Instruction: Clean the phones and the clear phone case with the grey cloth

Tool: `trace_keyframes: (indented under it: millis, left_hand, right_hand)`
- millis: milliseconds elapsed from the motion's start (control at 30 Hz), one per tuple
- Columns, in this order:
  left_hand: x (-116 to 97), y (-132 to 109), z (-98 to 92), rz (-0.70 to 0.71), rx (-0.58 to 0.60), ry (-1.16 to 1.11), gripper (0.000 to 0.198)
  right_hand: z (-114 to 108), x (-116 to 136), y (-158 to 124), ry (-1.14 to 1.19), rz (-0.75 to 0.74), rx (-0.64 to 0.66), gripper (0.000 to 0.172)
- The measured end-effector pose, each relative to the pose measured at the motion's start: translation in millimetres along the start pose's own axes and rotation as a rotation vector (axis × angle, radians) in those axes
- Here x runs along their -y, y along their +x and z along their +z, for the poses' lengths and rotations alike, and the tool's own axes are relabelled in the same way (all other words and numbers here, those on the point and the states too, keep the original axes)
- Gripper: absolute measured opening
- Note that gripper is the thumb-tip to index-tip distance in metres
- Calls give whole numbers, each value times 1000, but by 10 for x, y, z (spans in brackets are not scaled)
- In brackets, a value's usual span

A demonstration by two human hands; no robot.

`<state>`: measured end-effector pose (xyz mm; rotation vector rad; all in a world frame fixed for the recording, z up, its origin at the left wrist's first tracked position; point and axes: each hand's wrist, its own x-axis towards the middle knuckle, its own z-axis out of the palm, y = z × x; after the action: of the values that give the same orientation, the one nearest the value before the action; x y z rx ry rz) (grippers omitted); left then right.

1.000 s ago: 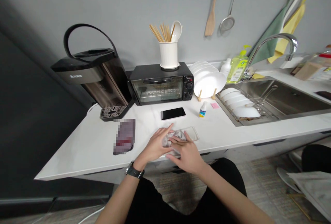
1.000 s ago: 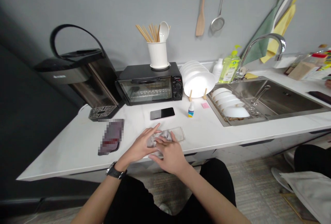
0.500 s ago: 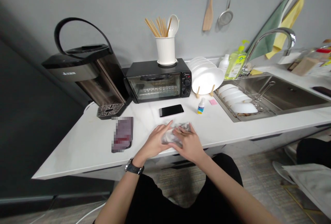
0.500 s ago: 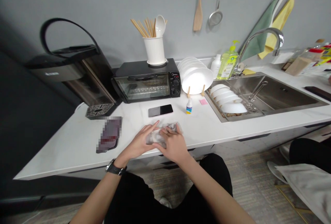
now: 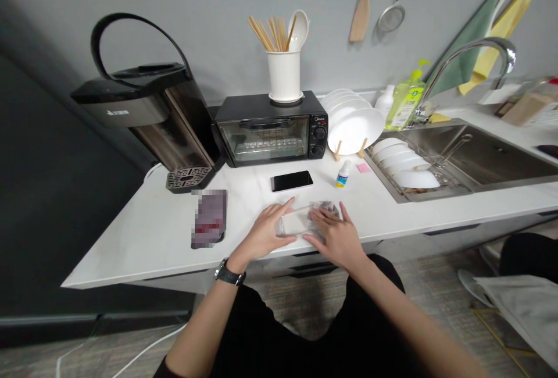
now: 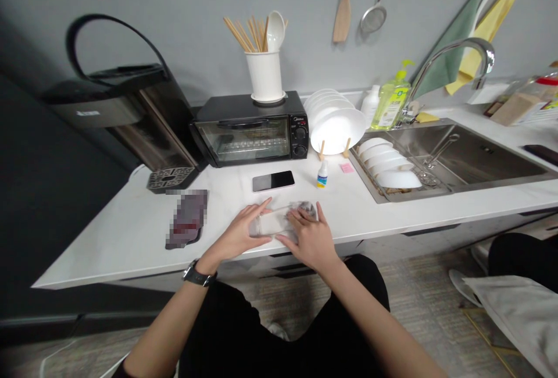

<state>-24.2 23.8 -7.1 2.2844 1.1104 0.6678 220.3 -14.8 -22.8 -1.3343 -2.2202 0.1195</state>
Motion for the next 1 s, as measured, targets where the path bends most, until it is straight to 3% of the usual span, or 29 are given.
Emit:
trace_keyframes:
  millis: [100,200,333,433,500,567,733,800,900,1000]
  left_hand:
    - [29,-16,-2,-1,-8,-31,98]
    - [30,-42,-19,-21,-12,-55,96]
    - [-6,-47,-34,-27,0,-28,102]
    - [-26,-29,-22,-25,-3,-15,103]
    - [-33,-14,-6,-17,-1,-12,102]
    - [-32,-1,11,-4,4,-10,103]
    - [6,-7,17,-21,6,-22,99]
    - [18,-23,5,-46,-2,-30,98]
    - [15,-35,-11,-39,9,-26,102]
    - [-2,-27,-8,-32,3,-11,103]
  right_hand:
    - [213,348,124,92,-58,16,57]
    - [241,501,122,197,-105,50,56]
    - [10,177,-51,169,-90,88,33]
    - [-135,-139,-156,60,-26,28,31]
    - [-129,-195,-160,3,12,-20,35]
    - [-32,-85,-107,-13,28,-49,43]
    - [294,457,100,118,-62,-14,60]
    - [308,500,133,164,-87,20,58]
    - [165,259,102,147,-80,64,42]
    - [-60,-100,9,59,-4,27,35]
